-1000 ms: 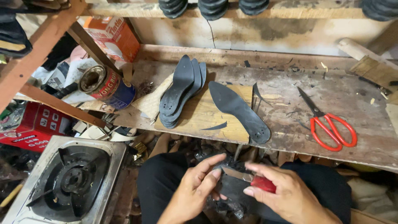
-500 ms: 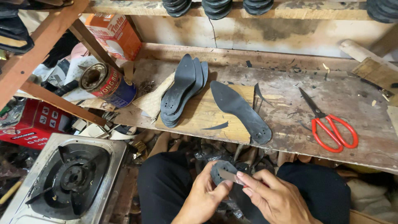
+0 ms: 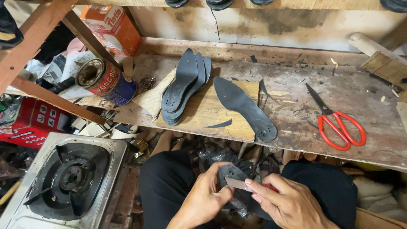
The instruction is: The person trims the edges of black shoe insoles using scissors and a utility knife, then stacks the finished insoles on a wooden shelf. The person handles multiple insoles one at a time, alternating between cutting and scraping to refine the edges.
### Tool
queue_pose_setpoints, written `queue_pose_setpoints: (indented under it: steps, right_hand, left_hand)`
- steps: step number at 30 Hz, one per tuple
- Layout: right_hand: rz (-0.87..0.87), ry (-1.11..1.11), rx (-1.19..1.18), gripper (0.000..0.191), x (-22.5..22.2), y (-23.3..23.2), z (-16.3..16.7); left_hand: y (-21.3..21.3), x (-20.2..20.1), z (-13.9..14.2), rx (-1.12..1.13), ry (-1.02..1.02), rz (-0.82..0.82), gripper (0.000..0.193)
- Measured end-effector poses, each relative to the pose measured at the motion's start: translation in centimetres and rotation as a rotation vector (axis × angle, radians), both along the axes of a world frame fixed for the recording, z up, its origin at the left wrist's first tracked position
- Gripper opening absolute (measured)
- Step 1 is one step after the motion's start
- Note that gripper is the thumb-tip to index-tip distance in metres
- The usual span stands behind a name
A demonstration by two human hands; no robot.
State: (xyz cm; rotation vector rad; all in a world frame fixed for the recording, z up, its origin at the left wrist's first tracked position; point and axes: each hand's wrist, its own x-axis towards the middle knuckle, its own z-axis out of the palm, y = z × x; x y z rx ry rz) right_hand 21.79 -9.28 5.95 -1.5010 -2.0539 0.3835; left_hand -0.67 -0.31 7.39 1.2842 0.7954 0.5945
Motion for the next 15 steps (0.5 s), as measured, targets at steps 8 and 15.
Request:
queue_pose_setpoints:
  steps: [8,15]
  right_hand:
    - [-0.033,0.015,-0.155,0.058,0.3,-0.1,0.3]
    - [0.038,0.014,-0.065,0.051,0.9,0.2,0.7]
  left_hand:
    - [0.3,-0.3,1.6,-0.036,0.157,-0.069,0.054]
    - [0.2,-0.1,1.5,-0.097,0.101,-0.101,0.053]
